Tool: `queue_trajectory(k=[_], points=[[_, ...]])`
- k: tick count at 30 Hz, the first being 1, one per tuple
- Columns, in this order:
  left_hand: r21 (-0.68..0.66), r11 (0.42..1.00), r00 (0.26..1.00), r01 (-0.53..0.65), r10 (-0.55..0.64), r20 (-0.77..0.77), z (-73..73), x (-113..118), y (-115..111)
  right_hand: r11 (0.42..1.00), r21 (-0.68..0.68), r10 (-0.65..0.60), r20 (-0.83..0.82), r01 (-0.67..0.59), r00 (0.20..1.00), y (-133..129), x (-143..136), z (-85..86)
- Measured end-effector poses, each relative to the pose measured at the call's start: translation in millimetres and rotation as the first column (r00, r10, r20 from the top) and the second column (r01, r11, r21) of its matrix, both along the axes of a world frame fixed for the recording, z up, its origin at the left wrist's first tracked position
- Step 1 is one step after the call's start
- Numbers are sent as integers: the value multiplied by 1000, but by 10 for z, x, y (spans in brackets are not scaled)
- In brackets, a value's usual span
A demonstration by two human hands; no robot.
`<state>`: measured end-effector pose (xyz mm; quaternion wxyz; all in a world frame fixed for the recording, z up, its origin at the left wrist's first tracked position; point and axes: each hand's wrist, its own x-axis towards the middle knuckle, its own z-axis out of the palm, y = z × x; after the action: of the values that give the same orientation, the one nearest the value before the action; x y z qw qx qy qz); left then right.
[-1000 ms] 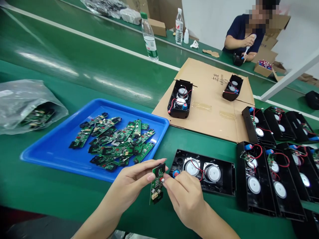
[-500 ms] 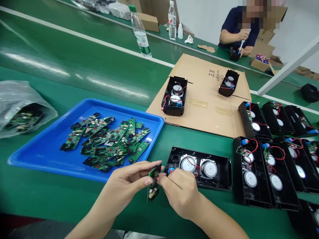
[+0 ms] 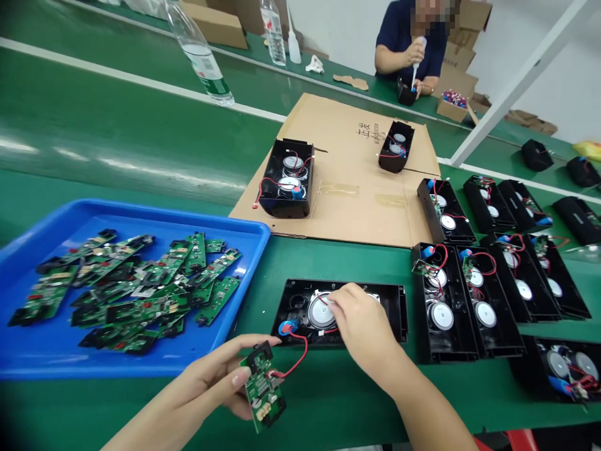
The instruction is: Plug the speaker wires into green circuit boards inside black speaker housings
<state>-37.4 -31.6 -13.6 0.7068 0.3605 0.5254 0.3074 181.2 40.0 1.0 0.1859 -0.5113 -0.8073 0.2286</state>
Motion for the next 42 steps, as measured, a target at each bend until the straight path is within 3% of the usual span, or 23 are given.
queue_trajectory(k=[4, 6, 9, 12, 14, 16, 19, 21, 27, 34, 42], points=[[-65, 995, 996, 80, -83, -30, 75, 134, -23, 998, 63, -44, 275, 28, 960, 22, -256, -143], [-59, 993, 994, 103, -105, -31, 78, 197, -19, 996, 89, -56, 309, 29, 949, 44, -290, -167], [-39, 989, 989, 145, -144, 14, 65, 301, -13, 990, 111, -99, 71, 91, 993, 43, -105, -152], [-2, 983, 979, 181, -180, 99, 58, 451, 10, 982, -58, -188, -275, 179, 943, -44, 242, -130], [62, 985, 982, 161, -166, 87, 51, 560, 46, 966, -176, -244, -382, 189, 891, -132, 433, -132], [158, 979, 991, 130, -126, -33, 43, 646, 95, 981, -141, -177, -404, 131, 897, -212, 533, -139], [247, 962, 967, 119, -55, -250, 44, 708, 163, 995, 90, 77, -341, -49, 937, -284, 523, -136], [256, 959, 953, 121, -40, -301, 55, 719, 188, 977, 180, 156, -240, -114, 958, -303, 462, -126], [320, 939, 915, 129, 12, -403, 67, 738, 162, 959, 240, 120, 131, -149, 984, -323, 283, -143], [449, 880, 872, 156, 91, -481, 14, 774, 135, 928, 350, 66, 182, -127, 981, -319, 172, -199], [495, 846, 830, 200, 122, -544, -22, 799, 161, 924, 349, 86, 204, -155, 975, -314, 177, -176]])
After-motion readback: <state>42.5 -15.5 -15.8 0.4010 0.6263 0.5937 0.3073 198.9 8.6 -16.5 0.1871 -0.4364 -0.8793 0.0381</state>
